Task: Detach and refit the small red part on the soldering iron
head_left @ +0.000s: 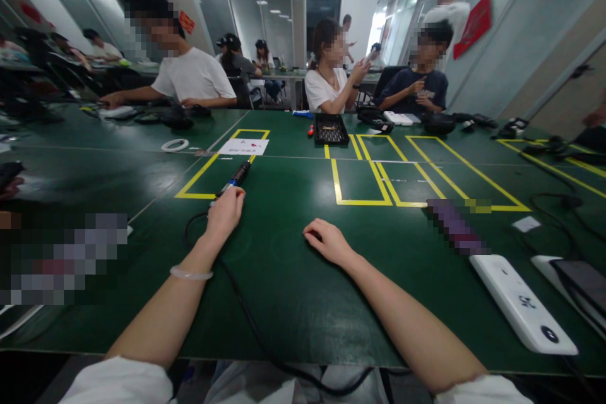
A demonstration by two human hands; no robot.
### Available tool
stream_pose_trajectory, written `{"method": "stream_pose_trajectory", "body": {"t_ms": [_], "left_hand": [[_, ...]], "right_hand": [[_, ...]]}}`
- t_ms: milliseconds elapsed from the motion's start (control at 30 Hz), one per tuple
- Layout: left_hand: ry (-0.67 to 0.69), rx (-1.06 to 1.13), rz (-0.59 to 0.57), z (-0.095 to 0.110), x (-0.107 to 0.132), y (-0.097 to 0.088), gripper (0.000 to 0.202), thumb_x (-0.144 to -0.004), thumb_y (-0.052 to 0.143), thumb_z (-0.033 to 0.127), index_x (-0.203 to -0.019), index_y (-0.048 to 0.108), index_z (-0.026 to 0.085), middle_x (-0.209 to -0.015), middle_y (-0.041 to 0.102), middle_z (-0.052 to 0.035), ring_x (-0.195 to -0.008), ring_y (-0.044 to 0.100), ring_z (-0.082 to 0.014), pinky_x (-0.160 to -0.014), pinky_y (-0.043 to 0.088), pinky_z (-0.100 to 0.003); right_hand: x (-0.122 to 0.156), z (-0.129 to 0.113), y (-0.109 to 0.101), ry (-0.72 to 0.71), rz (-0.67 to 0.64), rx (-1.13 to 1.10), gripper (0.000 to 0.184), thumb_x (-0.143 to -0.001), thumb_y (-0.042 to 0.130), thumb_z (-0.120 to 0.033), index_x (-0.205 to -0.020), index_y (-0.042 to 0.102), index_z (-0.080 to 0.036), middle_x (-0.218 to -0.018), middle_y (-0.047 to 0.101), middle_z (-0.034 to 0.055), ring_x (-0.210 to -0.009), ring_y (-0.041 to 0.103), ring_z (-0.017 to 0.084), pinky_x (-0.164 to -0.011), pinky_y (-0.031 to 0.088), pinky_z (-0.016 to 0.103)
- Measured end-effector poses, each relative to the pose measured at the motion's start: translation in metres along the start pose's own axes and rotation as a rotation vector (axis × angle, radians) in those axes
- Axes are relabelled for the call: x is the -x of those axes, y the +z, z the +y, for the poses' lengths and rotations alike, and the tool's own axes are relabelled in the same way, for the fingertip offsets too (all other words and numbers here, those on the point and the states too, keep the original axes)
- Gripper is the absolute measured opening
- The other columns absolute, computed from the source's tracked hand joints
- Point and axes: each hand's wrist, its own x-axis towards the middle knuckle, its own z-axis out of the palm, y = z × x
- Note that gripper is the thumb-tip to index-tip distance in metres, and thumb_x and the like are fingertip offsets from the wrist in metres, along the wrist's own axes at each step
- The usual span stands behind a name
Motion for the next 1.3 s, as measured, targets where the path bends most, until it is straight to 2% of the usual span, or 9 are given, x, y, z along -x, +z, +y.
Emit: {"method": "stream_pose_trajectory", "body": {"t_ms": [133, 200, 300, 467, 800, 900, 1033, 1167, 1300], "left_hand": [[0.289, 0.414, -0.26, 0.045, 0.017, 0.008, 0.029, -0.093, 0.041, 0.041, -0.103, 0.06, 0.02, -0.097, 0.068, -0.0045, -0.09, 0.063, -0.0186, -0.082, 0.047, -0.029], [0.37, 0.554, -0.394, 0.066, 0.028, 0.012, 0.027, -0.091, 0.045, 0.039, -0.103, 0.061, 0.021, -0.097, 0.068, -0.0035, -0.089, 0.064, -0.0168, -0.08, 0.048, -0.028], [0.374, 0.753, -0.555, 0.087, 0.041, 0.017, 0.028, -0.088, 0.051, 0.036, -0.111, 0.057, 0.02, -0.096, 0.067, -0.0029, -0.086, 0.064, -0.015, -0.076, 0.05, -0.027], [0.286, 1.025, -0.682, 0.094, 0.049, 0.026, 0.044, -0.082, 0.062, 0.032, -0.121, 0.047, 0.019, -0.094, 0.065, -0.0031, -0.082, 0.064, -0.0146, -0.075, 0.05, -0.028], [0.216, 1.195, -0.708, 0.091, 0.047, 0.031, 0.049, -0.079, 0.068, 0.032, -0.122, 0.047, 0.018, -0.101, 0.061, -0.0047, -0.08, 0.064, -0.013, -0.071, 0.048, -0.026], [0.228, 1.153, -0.688, 0.093, 0.047, 0.026, 0.042, -0.08, 0.066, 0.034, -0.115, 0.051, 0.017, -0.106, 0.061, -0.0062, -0.08, 0.063, -0.0129, -0.071, 0.049, -0.027], [0.316, 1.026, -0.611, 0.095, 0.048, 0.019, 0.032, -0.08, 0.066, 0.033, -0.106, 0.055, 0.017, -0.105, 0.062, -0.0065, -0.094, 0.061, -0.017, -0.076, 0.049, -0.028], [0.35, 0.941, -0.538, 0.095, 0.048, 0.017, 0.022, -0.084, 0.06, 0.031, -0.101, 0.058, 0.017, -0.099, 0.064, -0.0052, -0.093, 0.061, -0.0161, -0.077, 0.048, -0.027], [0.325, 0.97, -0.526, 0.092, 0.047, 0.019, 0.023, -0.086, 0.058, 0.033, -0.103, 0.056, 0.018, -0.099, 0.065, -0.0053, -0.091, 0.063, -0.0156, -0.078, 0.049, -0.028]], "right_hand": [[0.0, 0.0, 0.001, 0.011, 0.012, -0.033, 0.009, -0.09, 0.054, -0.019, -0.096, 0.061, -0.021, -0.084, 0.06, 0.0011, -0.078, 0.056, 0.015, -0.071, 0.043, 0.026], [0.0, 0.001, 0.002, 0.021, 0.012, -0.077, 0.018, -0.088, 0.057, -0.019, -0.106, 0.057, -0.022, -0.084, 0.061, 0.0, -0.076, 0.056, 0.014, -0.071, 0.043, 0.025], [0.0, 0.001, 0.003, 0.005, -0.007, -0.124, 0.029, -0.085, 0.06, -0.019, -0.113, 0.054, -0.022, -0.085, 0.061, -0.001, -0.073, 0.056, 0.013, -0.069, 0.044, 0.025], [-0.001, 0.002, 0.003, -0.088, -0.048, -0.084, 0.012, -0.087, 0.061, -0.024, -0.098, 0.06, -0.021, -0.086, 0.059, 0.0006, -0.075, 0.055, 0.014, -0.069, 0.042, 0.024], [-0.002, 0.004, 0.002, -0.049, -0.107, -0.206, 0.011, -0.085, 0.063, -0.023, -0.094, 0.058, -0.018, -0.08, 0.058, -0.0009, -0.069, 0.054, 0.012, -0.064, 0.04, 0.022], [-0.002, 0.004, 0.003, 0.025, -0.074, -0.251, 0.011, -0.085, 0.062, -0.023, -0.092, 0.057, -0.018, -0.073, 0.057, -0.0026, -0.064, 0.053, 0.012, -0.061, 0.04, 0.022], [-0.003, 0.007, 0.003, 0.112, -0.002, -0.297, 0.011, -0.084, 0.062, -0.024, -0.09, 0.057, -0.018, -0.069, 0.055, -0.0037, -0.06, 0.051, 0.011, -0.057, 0.038, 0.021], [-0.004, 0.007, 0.002, 0.105, 0.027, -0.346, 0.014, -0.083, 0.063, -0.026, -0.094, 0.056, -0.018, -0.073, 0.058, -0.0026, -0.063, 0.053, 0.011, -0.059, 0.041, 0.022], [-0.004, 0.006, 0.003, 0.114, 0.045, -0.39, 0.015, -0.085, 0.061, -0.029, -0.095, 0.057, -0.018, -0.079, 0.062, -0.0007, -0.067, 0.056, 0.012, -0.063, 0.042, 0.023]]}}
